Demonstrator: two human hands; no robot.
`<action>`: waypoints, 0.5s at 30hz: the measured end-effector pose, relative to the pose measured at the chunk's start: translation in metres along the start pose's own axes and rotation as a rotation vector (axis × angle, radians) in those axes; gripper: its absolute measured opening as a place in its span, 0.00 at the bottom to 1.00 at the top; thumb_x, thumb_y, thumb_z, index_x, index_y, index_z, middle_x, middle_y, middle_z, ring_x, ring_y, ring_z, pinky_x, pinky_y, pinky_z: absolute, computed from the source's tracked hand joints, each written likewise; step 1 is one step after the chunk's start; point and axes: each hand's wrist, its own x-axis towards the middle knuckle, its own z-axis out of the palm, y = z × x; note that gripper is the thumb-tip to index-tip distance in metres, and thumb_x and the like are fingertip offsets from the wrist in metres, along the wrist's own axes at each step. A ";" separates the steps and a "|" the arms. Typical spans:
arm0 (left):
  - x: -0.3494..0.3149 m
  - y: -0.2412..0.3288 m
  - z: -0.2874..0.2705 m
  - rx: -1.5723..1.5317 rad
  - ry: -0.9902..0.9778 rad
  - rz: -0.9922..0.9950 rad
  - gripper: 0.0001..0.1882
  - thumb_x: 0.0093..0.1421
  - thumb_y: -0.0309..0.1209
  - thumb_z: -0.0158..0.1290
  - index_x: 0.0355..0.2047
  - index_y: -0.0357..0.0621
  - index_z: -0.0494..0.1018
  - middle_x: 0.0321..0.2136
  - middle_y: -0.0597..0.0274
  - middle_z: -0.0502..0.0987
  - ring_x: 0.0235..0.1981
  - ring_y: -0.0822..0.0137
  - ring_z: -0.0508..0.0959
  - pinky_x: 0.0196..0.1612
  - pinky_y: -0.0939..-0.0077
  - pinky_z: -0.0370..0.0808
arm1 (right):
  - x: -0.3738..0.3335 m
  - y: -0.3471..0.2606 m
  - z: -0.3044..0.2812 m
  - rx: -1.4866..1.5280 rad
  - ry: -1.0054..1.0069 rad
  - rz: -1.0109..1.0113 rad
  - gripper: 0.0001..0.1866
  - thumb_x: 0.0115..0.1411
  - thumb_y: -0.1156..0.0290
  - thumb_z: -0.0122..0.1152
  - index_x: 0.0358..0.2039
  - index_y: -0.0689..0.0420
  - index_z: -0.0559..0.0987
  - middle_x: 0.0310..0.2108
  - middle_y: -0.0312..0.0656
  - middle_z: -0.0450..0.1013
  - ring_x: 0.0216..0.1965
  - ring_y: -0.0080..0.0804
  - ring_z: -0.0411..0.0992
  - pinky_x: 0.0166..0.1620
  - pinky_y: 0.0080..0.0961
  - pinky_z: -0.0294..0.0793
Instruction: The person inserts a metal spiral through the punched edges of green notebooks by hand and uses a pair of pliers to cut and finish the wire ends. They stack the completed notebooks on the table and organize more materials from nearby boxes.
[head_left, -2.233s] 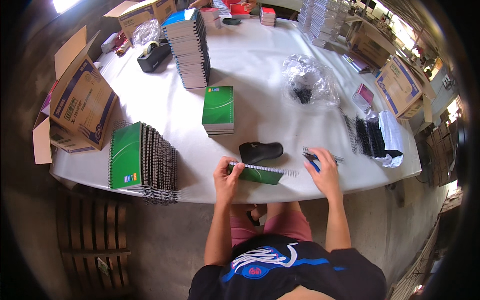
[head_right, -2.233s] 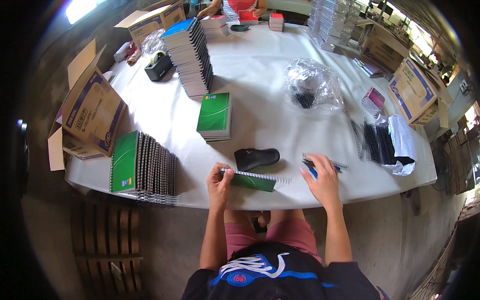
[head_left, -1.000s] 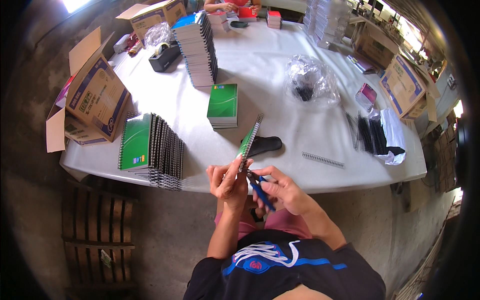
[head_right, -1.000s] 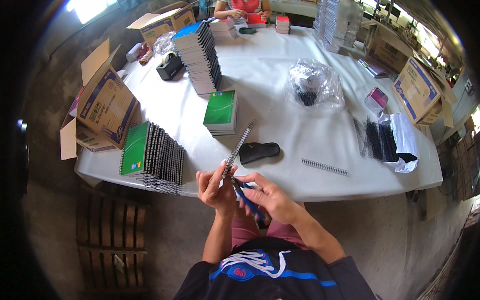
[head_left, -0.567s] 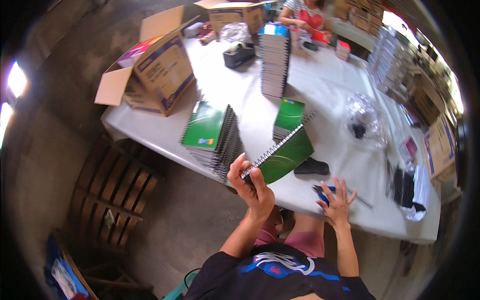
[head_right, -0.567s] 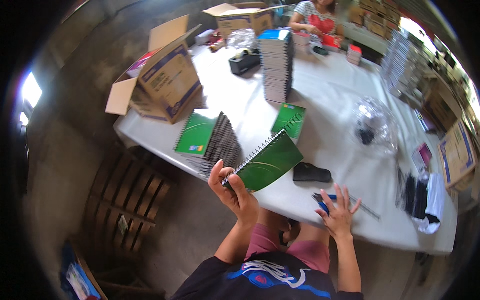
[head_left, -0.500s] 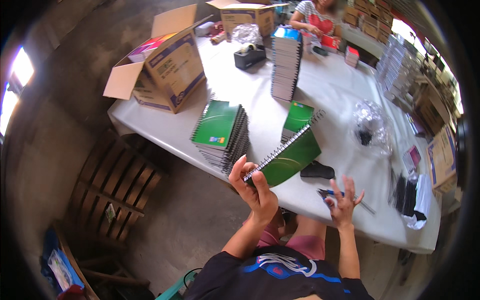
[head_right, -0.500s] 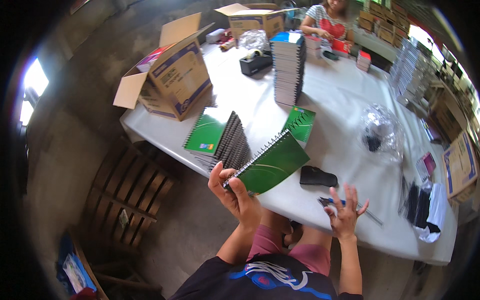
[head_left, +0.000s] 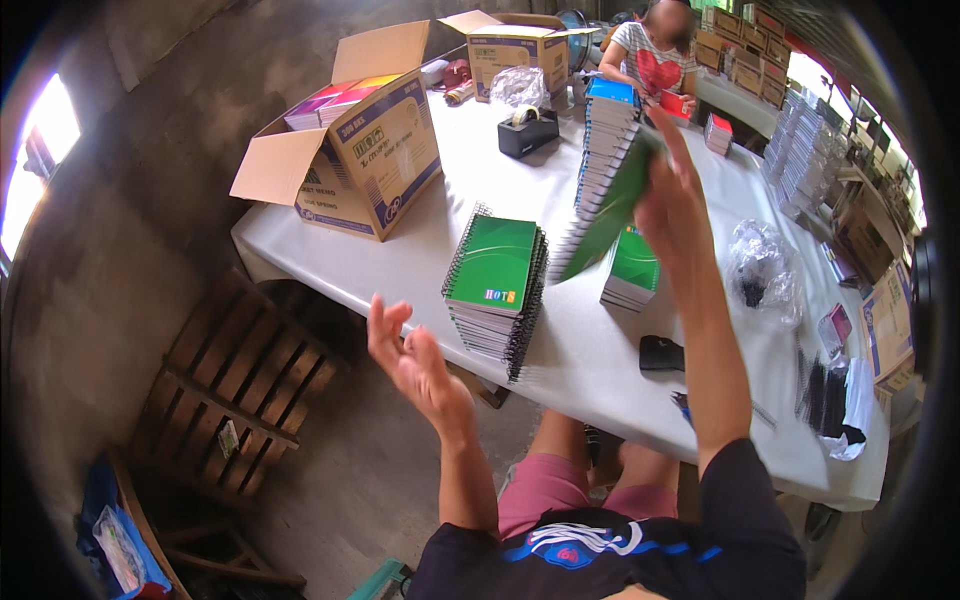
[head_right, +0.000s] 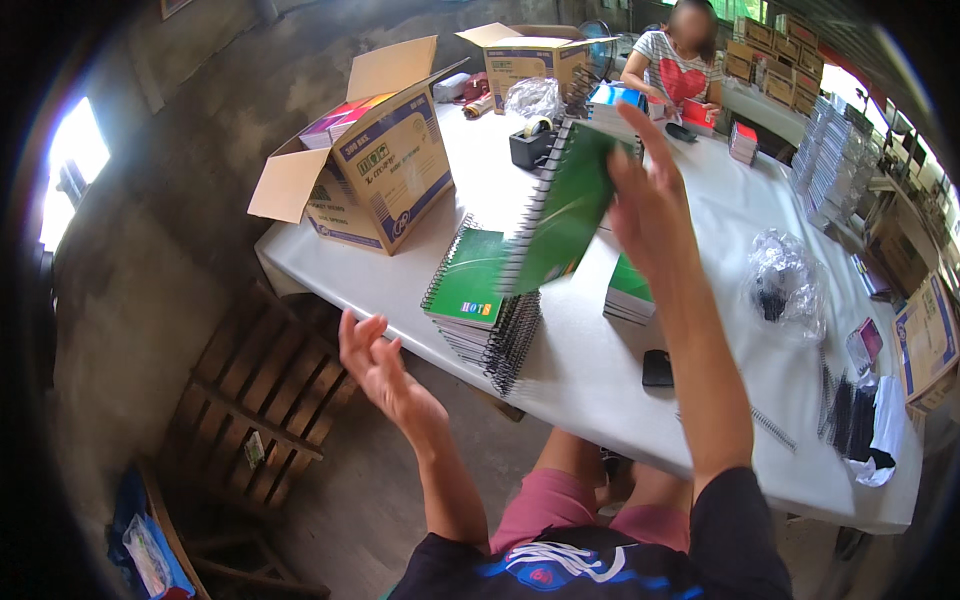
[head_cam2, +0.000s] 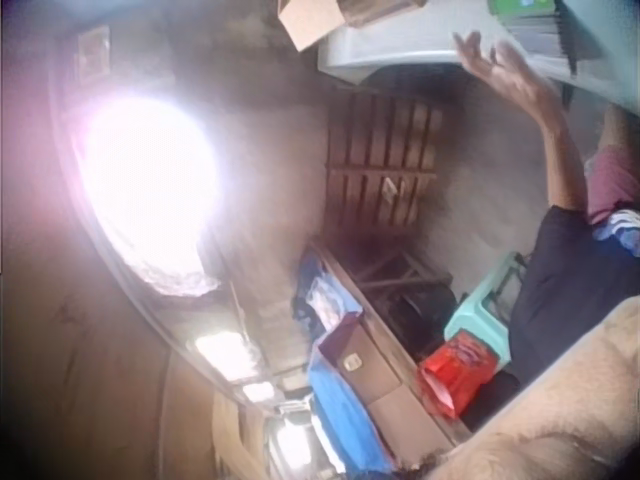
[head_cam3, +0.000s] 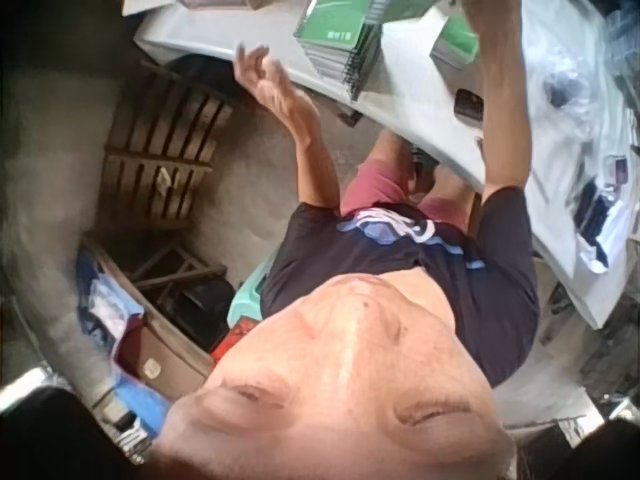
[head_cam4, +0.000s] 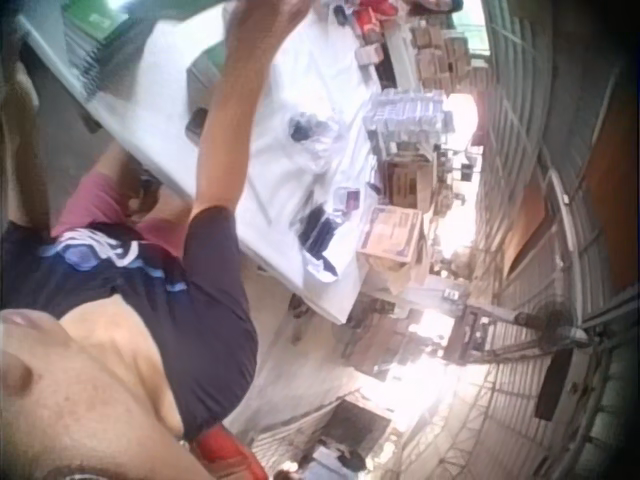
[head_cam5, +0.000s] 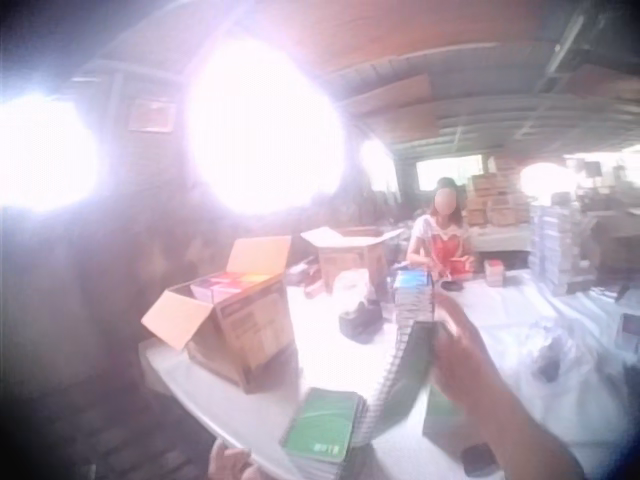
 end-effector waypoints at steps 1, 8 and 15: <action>0.005 -0.009 -0.003 0.039 -0.080 -0.034 0.28 0.65 0.42 0.45 0.60 0.38 0.55 0.49 0.54 0.66 0.49 0.65 0.67 0.50 0.70 0.64 | 0.029 0.008 -0.010 0.172 -0.203 0.098 0.29 0.60 0.62 0.57 0.58 0.58 0.62 0.48 0.42 0.70 0.48 0.27 0.69 0.50 0.24 0.71; 0.013 -0.067 0.009 -0.011 -0.339 -0.182 0.21 0.66 0.37 0.43 0.53 0.35 0.67 0.53 0.51 0.67 0.55 0.59 0.68 0.57 0.71 0.61 | 0.083 0.039 0.062 -0.783 -0.703 -0.021 0.16 0.55 0.66 0.49 0.40 0.60 0.78 0.44 0.42 0.74 0.39 0.27 0.71 0.45 0.23 0.67; 0.016 -0.089 0.001 -0.217 -0.341 -0.176 0.36 0.65 0.55 0.32 0.58 0.34 0.61 0.56 0.49 0.65 0.58 0.60 0.63 0.61 0.68 0.55 | 0.030 0.065 0.103 -1.076 -1.342 -0.210 0.28 0.52 0.58 0.60 0.56 0.45 0.68 0.42 0.41 0.73 0.48 0.33 0.69 0.56 0.41 0.55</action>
